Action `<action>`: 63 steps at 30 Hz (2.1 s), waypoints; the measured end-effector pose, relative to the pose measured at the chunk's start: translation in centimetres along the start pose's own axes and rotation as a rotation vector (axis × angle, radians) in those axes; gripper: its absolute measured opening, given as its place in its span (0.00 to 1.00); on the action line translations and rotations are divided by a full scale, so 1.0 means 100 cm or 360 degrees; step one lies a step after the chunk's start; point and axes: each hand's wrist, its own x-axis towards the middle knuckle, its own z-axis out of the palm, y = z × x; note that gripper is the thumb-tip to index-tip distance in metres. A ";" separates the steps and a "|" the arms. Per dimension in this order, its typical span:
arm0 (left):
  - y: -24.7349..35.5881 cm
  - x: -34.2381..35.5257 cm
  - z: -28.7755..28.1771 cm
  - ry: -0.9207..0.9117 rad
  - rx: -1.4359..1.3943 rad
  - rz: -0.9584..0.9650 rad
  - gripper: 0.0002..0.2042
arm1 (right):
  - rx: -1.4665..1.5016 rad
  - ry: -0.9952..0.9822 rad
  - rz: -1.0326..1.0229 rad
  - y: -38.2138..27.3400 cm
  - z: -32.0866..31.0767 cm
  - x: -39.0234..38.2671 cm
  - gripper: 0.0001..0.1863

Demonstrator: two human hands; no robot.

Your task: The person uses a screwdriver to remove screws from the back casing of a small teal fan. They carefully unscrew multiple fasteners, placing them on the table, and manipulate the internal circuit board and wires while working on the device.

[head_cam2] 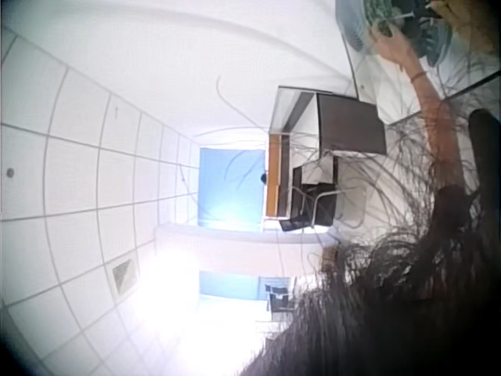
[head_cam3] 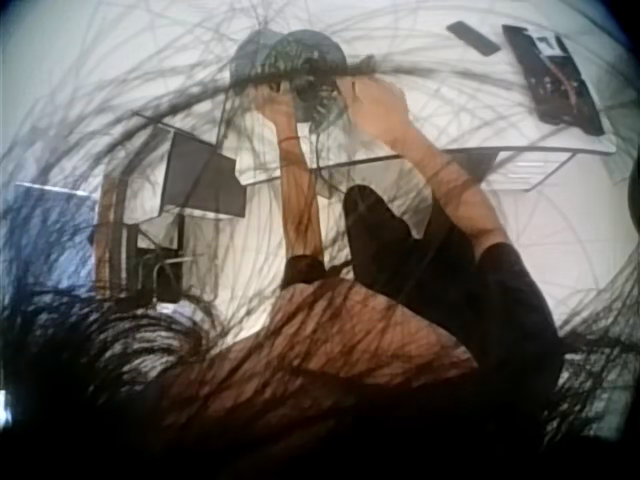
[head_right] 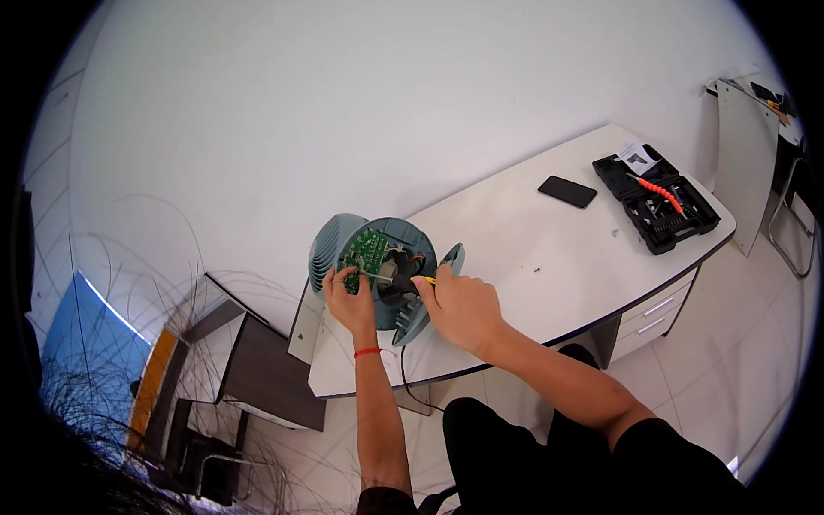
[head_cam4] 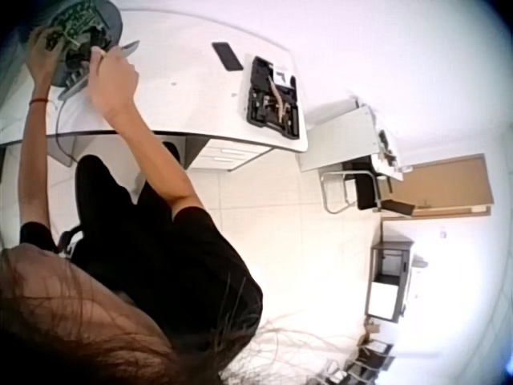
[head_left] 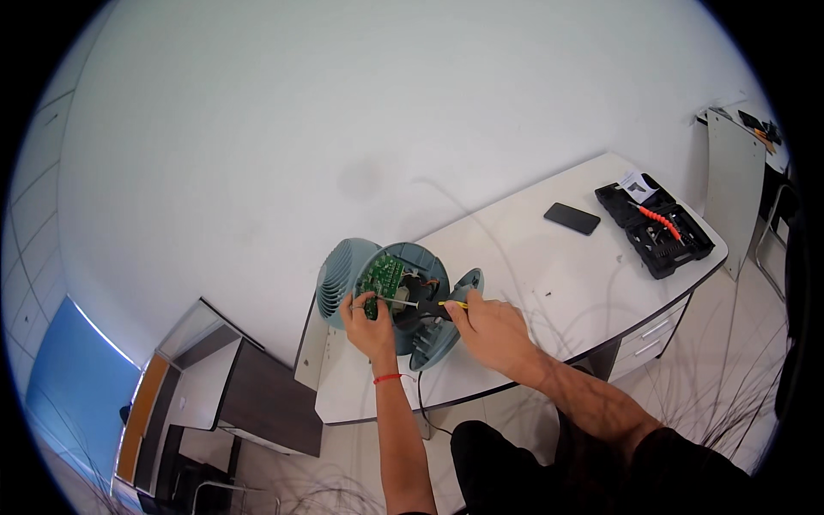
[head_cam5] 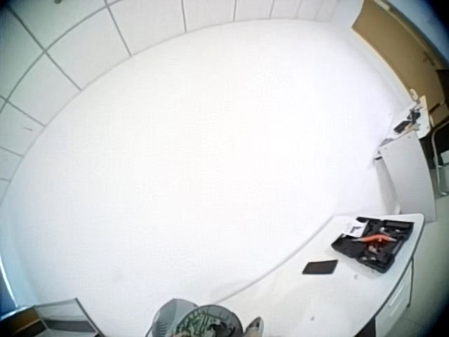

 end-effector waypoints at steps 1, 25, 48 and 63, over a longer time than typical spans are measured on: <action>-0.001 0.000 0.000 -0.0004 -0.0006 -0.0002 0.08 | 0.0115 0.0119 -0.0029 -0.002 0.001 -0.003 0.20; 0.000 0.001 -0.003 -0.0041 -0.0033 -0.0006 0.09 | 0.0262 0.0365 -0.0259 0.010 0.009 0.005 0.20; -0.008 0.000 -0.001 -0.0036 -0.0065 0.0020 0.09 | -0.0029 0.0214 -0.0300 0.001 0.003 0.002 0.22; -0.003 0.003 0.003 -0.0035 -0.0081 -0.0027 0.08 | 0.0374 -0.0092 -0.0152 0.032 0.008 0.032 0.24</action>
